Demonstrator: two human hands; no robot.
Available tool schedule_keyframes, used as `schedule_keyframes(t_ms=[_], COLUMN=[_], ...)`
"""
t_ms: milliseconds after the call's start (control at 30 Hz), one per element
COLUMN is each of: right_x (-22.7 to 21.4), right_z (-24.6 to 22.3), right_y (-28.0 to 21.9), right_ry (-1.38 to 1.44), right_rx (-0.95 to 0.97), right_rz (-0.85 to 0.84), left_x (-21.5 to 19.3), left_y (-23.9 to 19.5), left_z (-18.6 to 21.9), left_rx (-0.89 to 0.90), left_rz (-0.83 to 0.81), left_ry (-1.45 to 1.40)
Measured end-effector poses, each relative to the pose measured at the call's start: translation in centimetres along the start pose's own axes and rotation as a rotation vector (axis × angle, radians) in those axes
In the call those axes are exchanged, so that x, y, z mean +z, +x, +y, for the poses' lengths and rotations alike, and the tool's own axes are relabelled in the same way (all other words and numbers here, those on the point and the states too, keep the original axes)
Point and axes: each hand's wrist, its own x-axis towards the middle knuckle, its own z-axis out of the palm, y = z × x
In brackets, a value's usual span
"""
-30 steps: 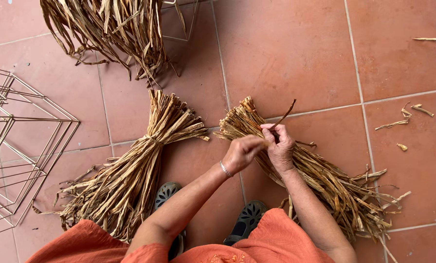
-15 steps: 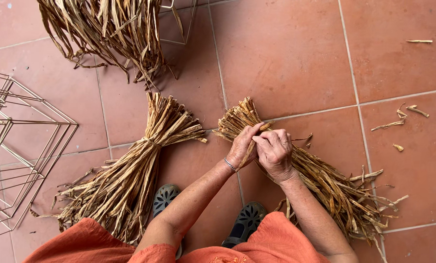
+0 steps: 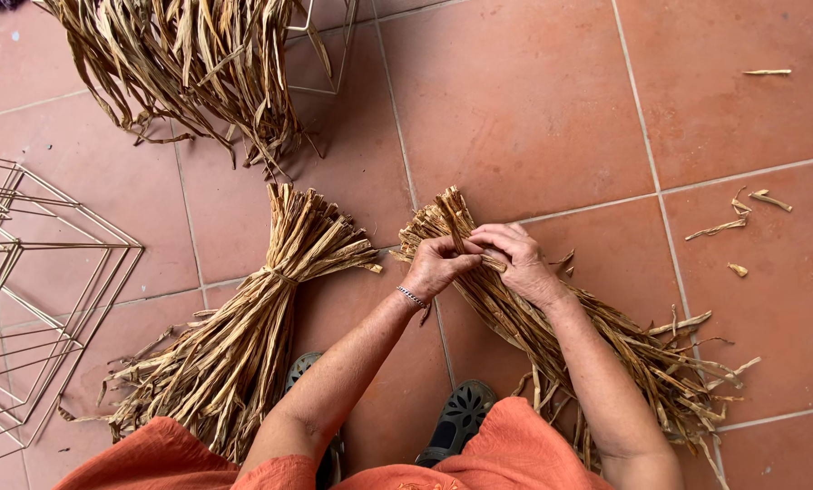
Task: The person sits on a tiled floor and gathers dried plant strips into neat bundles. They align the strips, fold them, and secure each bundle with a thin tie, then place the finished bundles aside.
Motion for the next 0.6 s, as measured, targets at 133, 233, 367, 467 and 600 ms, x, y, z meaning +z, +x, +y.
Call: schedule_keyframes(t_ms=[133, 233, 367, 467, 600], right_x=[-1.0, -1.7, -2.4, -2.3, -1.5], right_z=[-0.4, -0.7, -0.4, 0.1, 0.6], right_y=[1.1, 1.7, 3.0, 3.5, 3.1], right_ry=[-0.103, -0.037, 0.101, 0.058, -0.003], right_rx=[-0.038, 0.037, 0.215, 0.258, 0.170], right_rz=[-0.078, -0.179, -0.366, -0.385, -0.259], left_x=[0.7, 1.5, 2.2, 2.5, 1.9], left_y=[-0.1, -0.4, 0.1, 0.6, 0.0], left_z=[0.2, -0.3, -0.8, -1.0, -0.5], left_rx=[0.074, 0.145, 0.151, 0.160, 0.051], left_rz=[0.128, 0.239, 0.339, 0.323, 0.244], left_ry=[0.180, 0.266, 0.164, -0.008, -0.184])
